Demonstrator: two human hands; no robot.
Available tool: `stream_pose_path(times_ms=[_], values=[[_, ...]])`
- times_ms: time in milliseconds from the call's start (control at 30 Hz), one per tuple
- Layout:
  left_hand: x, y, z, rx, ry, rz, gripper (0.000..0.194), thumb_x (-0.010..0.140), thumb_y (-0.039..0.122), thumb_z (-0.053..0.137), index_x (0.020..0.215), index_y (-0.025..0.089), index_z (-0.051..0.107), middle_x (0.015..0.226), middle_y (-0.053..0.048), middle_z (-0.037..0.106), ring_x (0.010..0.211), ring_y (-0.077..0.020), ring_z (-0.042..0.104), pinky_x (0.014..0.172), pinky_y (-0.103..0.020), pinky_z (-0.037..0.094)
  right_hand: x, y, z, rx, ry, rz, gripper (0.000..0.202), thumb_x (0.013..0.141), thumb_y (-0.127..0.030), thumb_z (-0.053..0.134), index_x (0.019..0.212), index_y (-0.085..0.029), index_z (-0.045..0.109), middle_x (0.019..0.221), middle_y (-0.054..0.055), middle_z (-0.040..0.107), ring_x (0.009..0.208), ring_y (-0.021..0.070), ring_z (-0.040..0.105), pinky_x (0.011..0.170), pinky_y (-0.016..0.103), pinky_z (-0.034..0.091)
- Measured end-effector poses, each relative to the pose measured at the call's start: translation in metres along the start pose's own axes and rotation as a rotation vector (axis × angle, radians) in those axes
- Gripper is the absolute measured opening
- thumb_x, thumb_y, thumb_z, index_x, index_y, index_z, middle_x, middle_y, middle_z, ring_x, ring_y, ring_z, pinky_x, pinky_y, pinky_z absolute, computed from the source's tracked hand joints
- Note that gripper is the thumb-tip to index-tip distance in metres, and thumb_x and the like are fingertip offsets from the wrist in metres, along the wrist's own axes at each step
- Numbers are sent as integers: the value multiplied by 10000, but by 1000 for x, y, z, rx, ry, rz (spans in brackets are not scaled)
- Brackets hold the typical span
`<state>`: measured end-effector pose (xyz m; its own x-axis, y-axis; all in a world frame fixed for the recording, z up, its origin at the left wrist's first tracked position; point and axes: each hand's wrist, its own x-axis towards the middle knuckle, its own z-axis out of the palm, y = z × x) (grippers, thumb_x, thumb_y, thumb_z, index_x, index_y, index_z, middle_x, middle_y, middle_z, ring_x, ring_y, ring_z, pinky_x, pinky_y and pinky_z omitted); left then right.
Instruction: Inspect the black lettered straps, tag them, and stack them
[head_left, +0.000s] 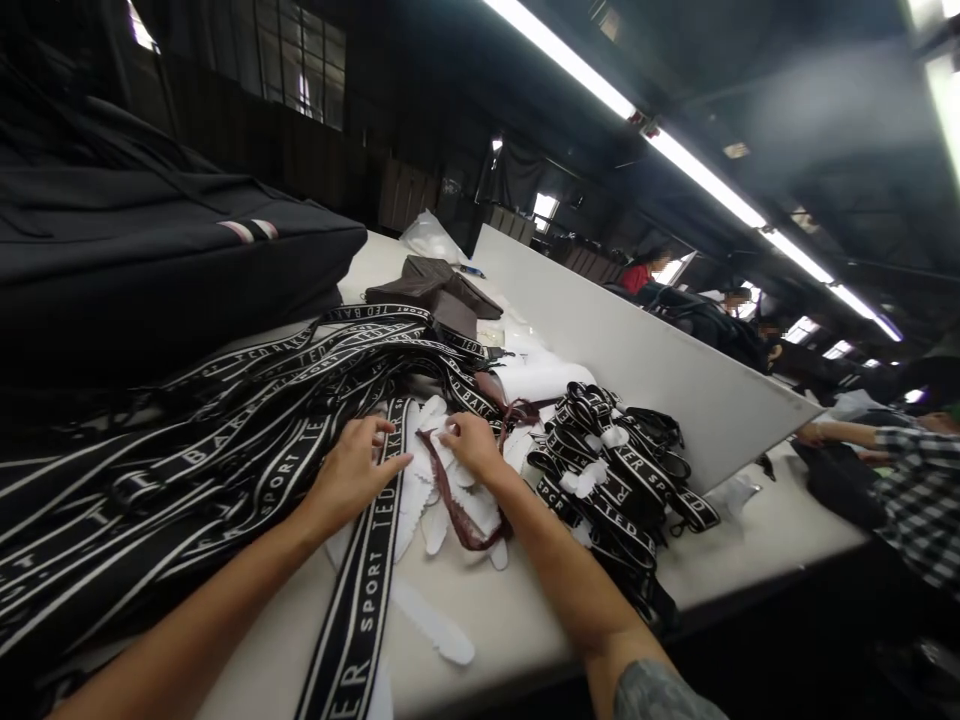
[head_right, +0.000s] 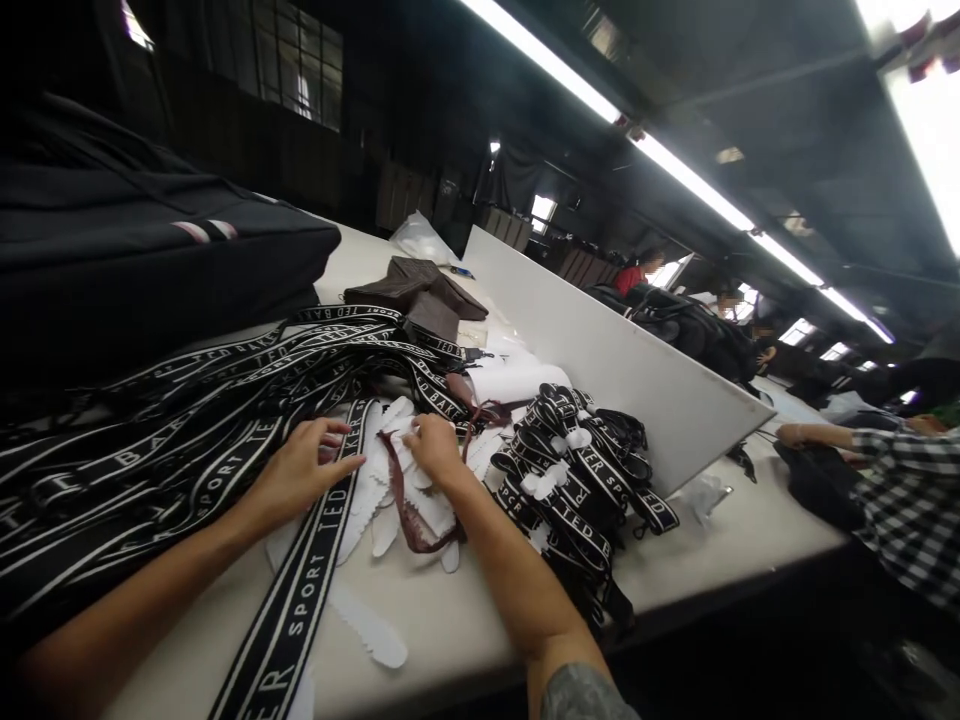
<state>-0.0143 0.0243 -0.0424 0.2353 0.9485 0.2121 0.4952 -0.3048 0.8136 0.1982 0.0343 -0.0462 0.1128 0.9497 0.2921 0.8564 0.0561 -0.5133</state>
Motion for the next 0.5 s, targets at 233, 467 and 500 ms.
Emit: stream_pose_path(times_ms=[233, 467, 500], values=[[-3, 5, 2, 155, -36, -15, 576, 769, 193, 613, 1324, 143, 468, 1092, -100, 604, 875, -234, 632, 862, -365, 499, -1, 5, -5, 106, 133, -48, 175, 850, -135, 642, 999, -168, 725, 979, 67, 674, 897, 183, 620, 897, 295, 478], [2, 1, 4, 47, -46, -103, 670, 710, 304, 727, 1316, 117, 510, 947, -81, 649, 815, -263, 640, 831, -413, 496, -1, 0, -16, 81, 328, -69, 133, 866, -162, 632, 939, -162, 744, 1014, 105, 647, 1022, 237, 589, 997, 385, 459], [3, 0, 6, -56, -37, -115, 656, 697, 274, 728, 1300, 120, 521, 917, -71, 654, 802, -254, 642, 816, -403, 505, -4, -5, -14, 88, 332, -107, 136, 862, -166, 644, 953, -175, 746, 1033, 97, 649, 1058, 238, 580, 1023, 388, 448]])
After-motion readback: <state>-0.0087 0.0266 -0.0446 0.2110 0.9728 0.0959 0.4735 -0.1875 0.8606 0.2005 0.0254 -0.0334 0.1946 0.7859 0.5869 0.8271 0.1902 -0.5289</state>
